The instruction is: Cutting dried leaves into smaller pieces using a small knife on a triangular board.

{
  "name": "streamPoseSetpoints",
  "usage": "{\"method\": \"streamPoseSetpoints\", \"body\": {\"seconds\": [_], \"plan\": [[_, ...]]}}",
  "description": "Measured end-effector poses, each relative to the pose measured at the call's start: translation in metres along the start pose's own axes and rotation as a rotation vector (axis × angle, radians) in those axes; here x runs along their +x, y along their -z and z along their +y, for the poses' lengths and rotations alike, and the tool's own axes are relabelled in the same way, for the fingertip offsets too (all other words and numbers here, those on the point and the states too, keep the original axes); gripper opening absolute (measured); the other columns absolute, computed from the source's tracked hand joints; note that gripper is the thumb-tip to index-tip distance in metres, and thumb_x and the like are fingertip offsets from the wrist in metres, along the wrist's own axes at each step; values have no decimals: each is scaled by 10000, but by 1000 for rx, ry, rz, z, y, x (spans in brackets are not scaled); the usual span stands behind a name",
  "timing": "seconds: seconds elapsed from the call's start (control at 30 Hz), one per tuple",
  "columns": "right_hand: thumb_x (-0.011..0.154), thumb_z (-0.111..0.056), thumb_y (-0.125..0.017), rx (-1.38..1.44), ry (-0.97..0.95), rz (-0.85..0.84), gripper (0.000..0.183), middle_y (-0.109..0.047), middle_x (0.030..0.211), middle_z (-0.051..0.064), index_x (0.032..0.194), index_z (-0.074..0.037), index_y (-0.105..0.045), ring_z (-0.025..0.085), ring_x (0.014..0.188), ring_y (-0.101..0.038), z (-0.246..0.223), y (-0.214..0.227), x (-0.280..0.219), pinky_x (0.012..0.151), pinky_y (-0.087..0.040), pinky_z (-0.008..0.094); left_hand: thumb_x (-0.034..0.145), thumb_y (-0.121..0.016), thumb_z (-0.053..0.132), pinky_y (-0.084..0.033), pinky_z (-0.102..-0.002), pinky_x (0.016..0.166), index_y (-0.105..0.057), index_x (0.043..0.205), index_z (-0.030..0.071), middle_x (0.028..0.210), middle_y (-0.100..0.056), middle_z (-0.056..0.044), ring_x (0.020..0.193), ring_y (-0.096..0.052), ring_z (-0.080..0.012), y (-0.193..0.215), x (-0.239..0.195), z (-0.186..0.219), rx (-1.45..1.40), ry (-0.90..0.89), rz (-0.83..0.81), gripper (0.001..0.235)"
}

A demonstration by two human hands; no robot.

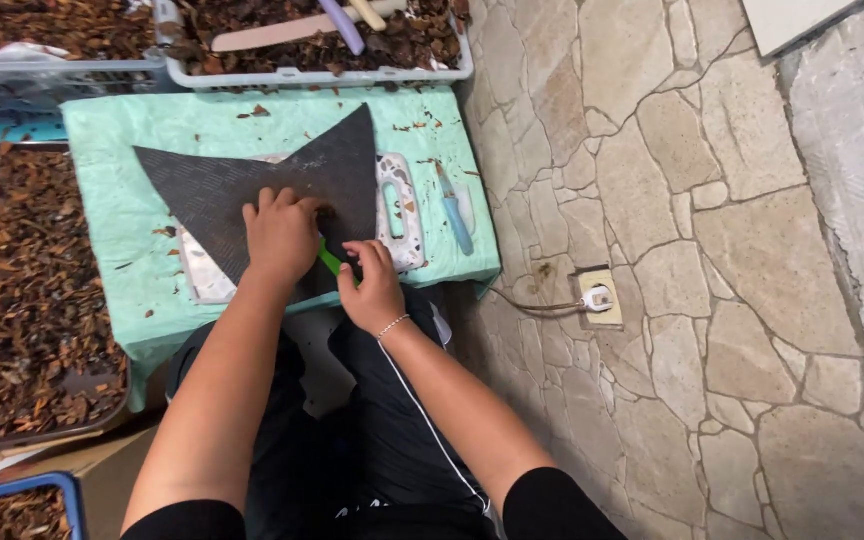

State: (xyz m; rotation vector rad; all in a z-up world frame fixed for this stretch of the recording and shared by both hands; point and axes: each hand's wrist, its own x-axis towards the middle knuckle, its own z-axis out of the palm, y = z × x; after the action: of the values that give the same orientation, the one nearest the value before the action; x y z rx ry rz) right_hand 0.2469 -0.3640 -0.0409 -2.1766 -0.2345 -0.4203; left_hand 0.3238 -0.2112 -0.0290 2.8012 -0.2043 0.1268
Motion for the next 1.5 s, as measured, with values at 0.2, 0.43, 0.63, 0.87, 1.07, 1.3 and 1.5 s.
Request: {"method": "streamPoseSetpoints", "body": {"seconds": [0.2, 0.43, 0.63, 0.87, 1.07, 1.3, 1.5], "plan": [[874, -66, -605, 35, -47, -31, 227, -571, 960, 52, 1099, -62, -637, 242, 889, -604, -4, 1, 3, 799, -543, 336, 953, -747, 211, -344, -424, 829, -793, 1048, 235, 959, -638, -4, 993, -527, -241, -31, 14, -12, 137, -53, -16, 108], [874, -61, -603, 39, -43, -39, 233, -572, 962, 66, 1104, -48, -634, 264, 911, -610, -5, 0, 4, 805, -549, 347, 895, -782, 179, -337, -405, 823, -728, 940, 225, 900, -584, 20, 972, -522, -224, -36, 17, -17, 78, -82, 48, 84], [856, -98, -624, -15, -36, -71, 266, -574, 985, 63, 1120, -67, -645, 282, 928, -615, -1, -2, 2, 812, -551, 378, 867, -805, 139, -366, -403, 828, -725, 914, 214, 948, -562, 7, 1001, -516, -247, -12, 1, -36, -58, -80, 181, 119], [842, -198, -661, -309, 55, -207, 419, -555, 1081, 96, 1253, -126, -630, 375, 988, -607, 6, -13, -7, 876, -527, 502, 893, -749, 273, -401, -409, 845, -711, 948, 284, 899, -594, 24, 1017, -551, -253, -23, -52, -95, 14, -27, 273, 68], [961, -105, -484, -418, 105, -371, 398, -529, 1076, 113, 1350, -105, -572, 346, 927, -615, -15, -4, -6, 803, -541, 440, 840, -782, 267, -466, -403, 829, -763, 905, 279, 886, -643, 32, 997, -575, -244, -27, -84, -97, -15, 16, 279, 69], [945, -158, -455, -339, 64, -434, 545, -588, 1016, 212, 1474, -28, -444, 447, 879, -660, -16, -5, -7, 740, -572, 525, 899, -755, 182, -480, -377, 800, -820, 981, 217, 953, -736, 22, 1017, -625, -230, 3, -92, -70, -71, 43, 279, 110], [1054, -202, -335, -385, 24, -582, 522, -694, 966, 262, 1559, -71, -323, 471, 746, -717, -46, 7, -7, 624, -574, 542, 896, -779, 216, -442, -347, 765, -824, 916, 235, 952, -737, 65, 1001, -598, -201, -9, -84, -69, 45, -9, 357, 53]]}}
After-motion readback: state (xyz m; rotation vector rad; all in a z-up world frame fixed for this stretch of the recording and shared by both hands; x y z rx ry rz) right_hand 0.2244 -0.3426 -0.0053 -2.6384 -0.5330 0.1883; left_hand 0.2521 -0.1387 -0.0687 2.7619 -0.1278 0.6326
